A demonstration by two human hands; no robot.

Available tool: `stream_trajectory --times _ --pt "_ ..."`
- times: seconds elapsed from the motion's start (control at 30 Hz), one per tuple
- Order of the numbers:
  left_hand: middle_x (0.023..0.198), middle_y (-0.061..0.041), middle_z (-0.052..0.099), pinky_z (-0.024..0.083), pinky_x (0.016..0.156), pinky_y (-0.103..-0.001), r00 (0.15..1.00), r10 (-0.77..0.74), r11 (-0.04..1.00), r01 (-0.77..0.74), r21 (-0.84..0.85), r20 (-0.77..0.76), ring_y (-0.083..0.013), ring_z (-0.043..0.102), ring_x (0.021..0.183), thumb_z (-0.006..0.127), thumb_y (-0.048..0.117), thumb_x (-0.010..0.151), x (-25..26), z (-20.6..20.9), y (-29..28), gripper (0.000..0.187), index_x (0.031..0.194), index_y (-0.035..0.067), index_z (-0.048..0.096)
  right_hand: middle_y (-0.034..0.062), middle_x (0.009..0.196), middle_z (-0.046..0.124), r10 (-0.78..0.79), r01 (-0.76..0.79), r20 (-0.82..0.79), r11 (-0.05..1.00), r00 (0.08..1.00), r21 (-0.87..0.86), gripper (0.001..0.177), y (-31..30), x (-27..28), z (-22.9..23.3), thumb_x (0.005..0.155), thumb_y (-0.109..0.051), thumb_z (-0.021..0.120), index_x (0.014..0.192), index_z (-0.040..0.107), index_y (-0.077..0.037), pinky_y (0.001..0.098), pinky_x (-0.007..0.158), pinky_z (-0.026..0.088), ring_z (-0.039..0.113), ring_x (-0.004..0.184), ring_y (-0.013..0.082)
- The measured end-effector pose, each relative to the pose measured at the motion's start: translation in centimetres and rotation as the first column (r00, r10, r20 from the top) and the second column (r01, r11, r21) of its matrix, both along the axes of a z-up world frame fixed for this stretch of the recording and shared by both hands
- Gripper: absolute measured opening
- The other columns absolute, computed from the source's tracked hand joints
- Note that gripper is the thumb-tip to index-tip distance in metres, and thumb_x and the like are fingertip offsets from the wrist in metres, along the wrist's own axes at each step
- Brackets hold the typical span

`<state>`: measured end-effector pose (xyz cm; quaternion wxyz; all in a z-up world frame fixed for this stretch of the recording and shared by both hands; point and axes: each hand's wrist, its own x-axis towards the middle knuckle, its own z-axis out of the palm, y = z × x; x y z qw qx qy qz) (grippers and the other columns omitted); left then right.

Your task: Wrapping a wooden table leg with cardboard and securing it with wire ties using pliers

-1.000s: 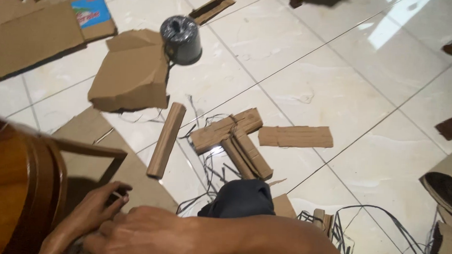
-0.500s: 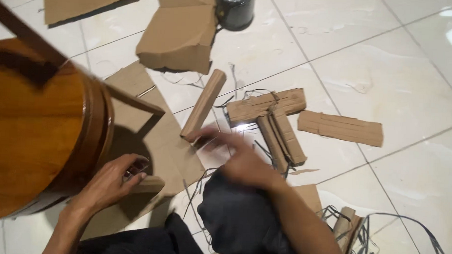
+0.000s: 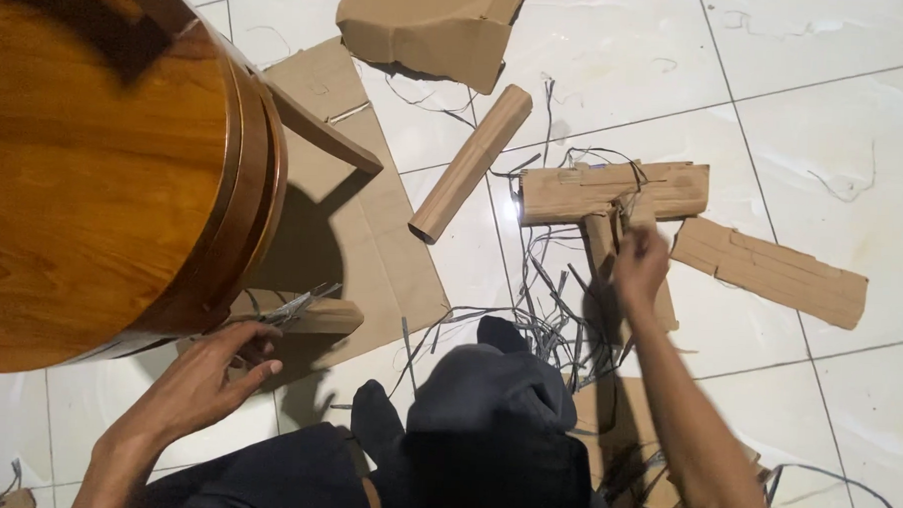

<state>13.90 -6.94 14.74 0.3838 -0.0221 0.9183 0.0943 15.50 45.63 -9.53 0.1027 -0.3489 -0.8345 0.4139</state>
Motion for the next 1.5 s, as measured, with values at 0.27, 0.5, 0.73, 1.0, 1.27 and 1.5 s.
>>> stream_trajectory --times 0.27,0.5,0.73,1.0,1.27,1.5 --pt "0.121 0.000 0.078 0.063 0.093 -0.041 0.998 -0.015 1.000 0.013 0.027 0.068 -0.0170 0.078 0.106 0.062 0.042 0.091 -2.0 0.7 2.2 0.041 0.126 0.022 0.068 0.0165 0.105 0.072 -0.024 0.026 0.142 1.000 0.990 -0.012 0.033 8.7 -10.7 -5.8 0.102 -0.027 0.052 0.113 0.071 -0.001 0.0423 0.086 0.052 0.065 0.095 0.0290" --pt "0.123 0.002 0.076 0.063 0.096 -0.041 0.993 -0.091 0.995 0.088 0.043 0.076 -0.0156 0.075 0.110 0.060 0.039 0.093 -2.8 -0.4 1.9 0.041 0.132 0.025 0.063 0.0181 0.107 0.071 0.144 -0.144 0.110 0.990 0.983 -0.014 0.023 9.2 -11.9 -4.1 0.098 -0.014 0.063 0.114 0.070 0.002 0.0400 0.087 0.055 0.066 0.096 0.0280" --pt "0.126 -0.028 0.066 0.047 0.106 -0.058 0.943 -0.180 0.885 0.279 0.373 -0.279 -0.0470 0.059 0.127 0.063 0.024 0.096 -0.7 1.7 3.2 0.046 0.136 0.001 0.059 0.0217 0.100 0.073 0.536 -0.574 -0.244 0.810 0.808 -0.123 0.020 -0.3 -12.4 15.8 0.105 -0.016 0.063 0.110 0.071 0.002 0.0423 0.091 0.057 0.071 0.102 0.0307" --pt "0.151 -0.026 0.045 0.028 0.118 -0.064 0.810 0.296 0.589 0.263 0.764 -0.507 -0.0486 0.037 0.145 0.069 0.053 0.092 4.0 4.8 9.4 0.090 0.158 0.009 0.026 0.0204 0.079 0.072 0.957 -0.965 -0.130 0.263 0.260 0.007 0.019 -17.3 -3.9 34.5 0.100 -0.016 0.066 0.094 0.069 0.001 0.0431 0.074 0.055 0.069 0.079 0.0266" --pt "0.074 -0.001 0.059 0.045 0.059 -0.021 0.649 0.753 0.061 0.100 0.993 -0.111 -0.0067 0.051 0.064 0.048 0.016 0.108 11.0 -6.8 10.0 0.020 0.101 0.010 0.066 0.0169 0.074 0.069 0.998 -0.953 0.070 -0.027 -0.006 0.301 0.029 -23.4 -1.1 33.2 0.101 -0.029 0.062 0.089 0.067 -0.003 0.0441 0.072 0.055 0.070 0.077 0.0355" --pt "0.070 -0.002 0.063 0.048 0.067 -0.036 0.638 0.768 0.220 -0.181 0.959 -0.056 -0.0188 0.059 0.067 0.049 0.016 0.098 14.2 -10.0 12.8 0.028 0.080 0.013 0.070 0.0193 0.089 0.070 0.934 -0.964 0.321 -0.215 -0.157 0.154 0.033 -27.4 2.6 28.9 0.098 -0.035 0.053 0.117 0.062 -0.009 0.0562 0.089 0.054 0.070 0.096 0.0429"
